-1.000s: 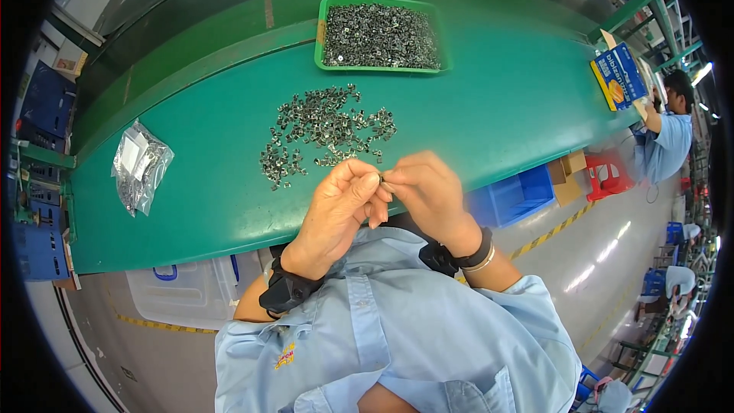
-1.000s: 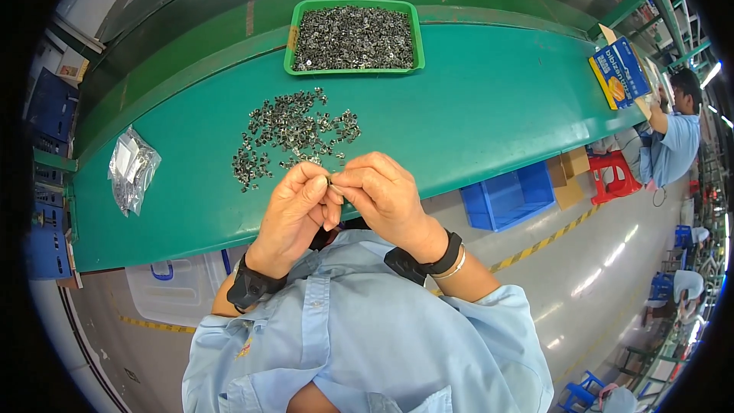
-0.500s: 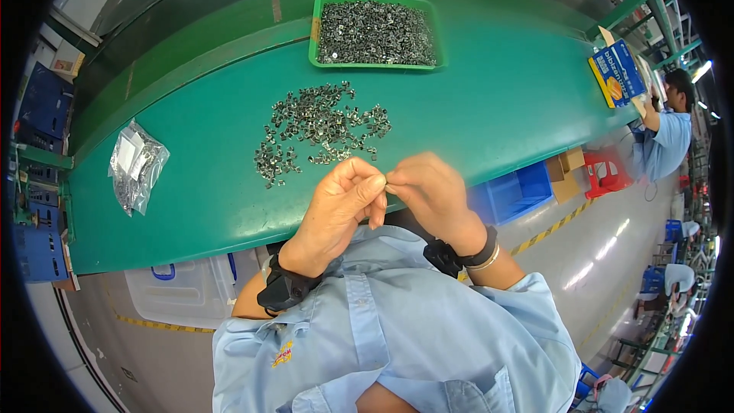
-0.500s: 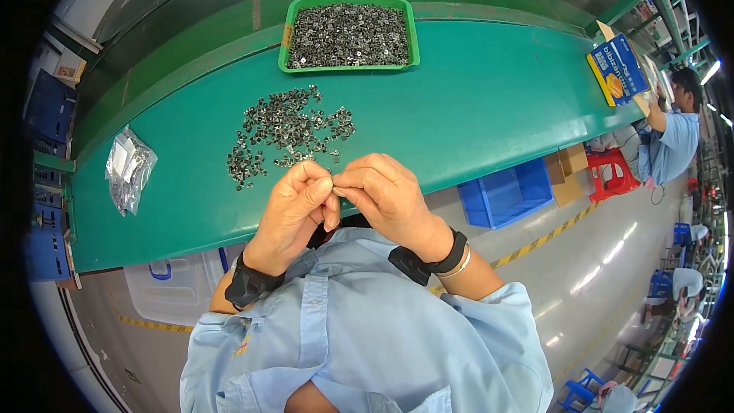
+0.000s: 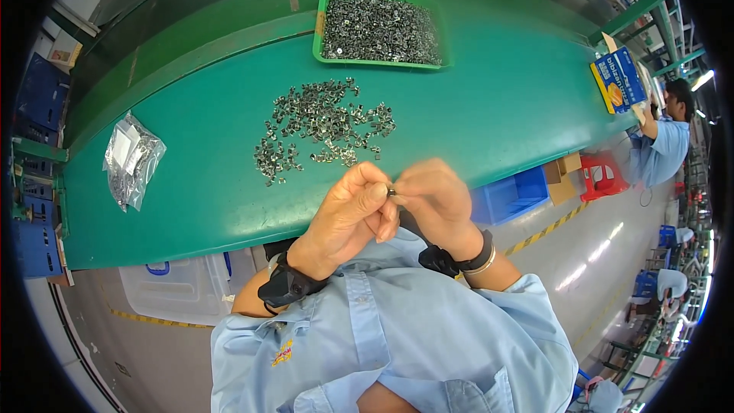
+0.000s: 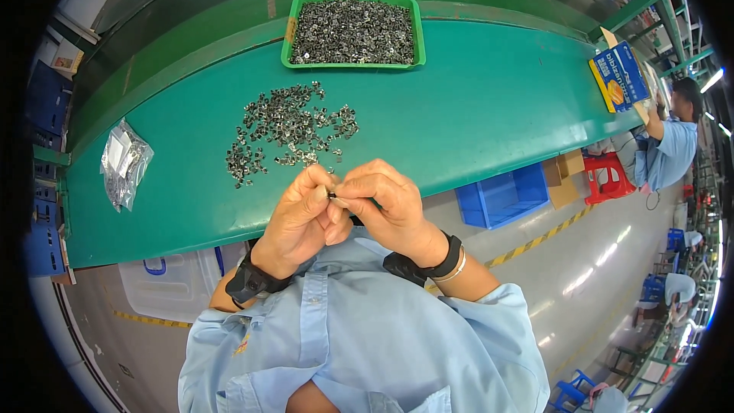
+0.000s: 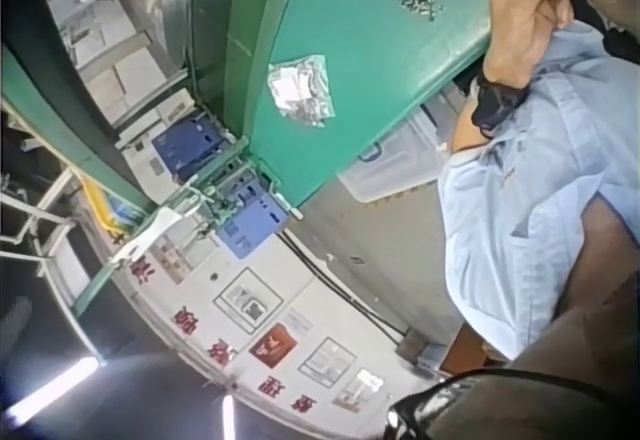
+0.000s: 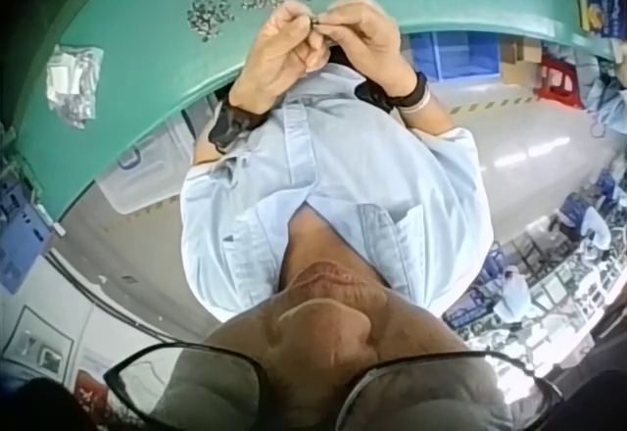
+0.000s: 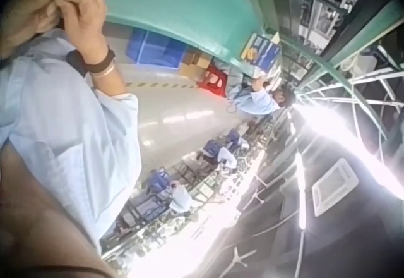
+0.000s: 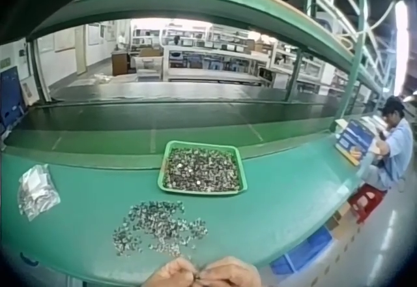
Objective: The person picks up a metal clip from the table by hand, inspects it, and places it into a green tray. This process is repeated for other metal clips on the table.
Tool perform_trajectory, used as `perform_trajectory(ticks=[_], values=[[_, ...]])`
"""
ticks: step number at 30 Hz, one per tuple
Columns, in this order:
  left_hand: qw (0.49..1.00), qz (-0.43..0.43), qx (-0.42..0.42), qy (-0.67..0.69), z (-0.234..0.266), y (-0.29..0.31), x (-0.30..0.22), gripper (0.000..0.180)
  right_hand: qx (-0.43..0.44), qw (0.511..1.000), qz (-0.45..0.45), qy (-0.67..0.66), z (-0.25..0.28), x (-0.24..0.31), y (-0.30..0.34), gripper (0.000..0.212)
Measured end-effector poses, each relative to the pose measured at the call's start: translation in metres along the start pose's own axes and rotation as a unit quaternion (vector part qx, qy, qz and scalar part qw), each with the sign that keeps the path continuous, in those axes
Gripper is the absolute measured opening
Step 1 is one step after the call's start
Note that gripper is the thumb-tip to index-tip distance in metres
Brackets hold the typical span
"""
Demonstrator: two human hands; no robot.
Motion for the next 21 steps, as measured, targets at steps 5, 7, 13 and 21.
perform_trajectory(ticks=[5, 7, 13, 21], values=[[0.999, 0.011, -0.001, -0.038, -0.001, 0.002, -0.004, 0.014, 0.021, 1.000, 0.004, -0.016, -0.001, 0.000, 0.001, 0.019], [0.999, 0.015, -0.007, -0.048, -0.002, 0.004, -0.007, 0.014, 0.031, 0.999, 0.016, 0.003, -0.002, 0.001, 0.000, 0.019], [0.976, 0.013, -0.061, -0.207, 0.005, 0.009, -0.014, 0.017, 0.051, 0.997, 0.025, 0.059, -0.003, 0.003, 0.002, 0.018], [0.987, 0.011, -0.054, -0.151, 0.001, 0.007, -0.009, 0.018, 0.033, 0.998, -0.049, 0.012, 0.000, -0.010, 0.007, 0.016]])
Point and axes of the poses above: each hand's wrist, its own y-axis away from the middle knuckle, its own z-axis out of the back of the hand, x = y × z, the point moved 6 cm from there along -y, towards the middle knuckle, and after that the axes turned 5 degrees about -z, right-handed, at the moved point
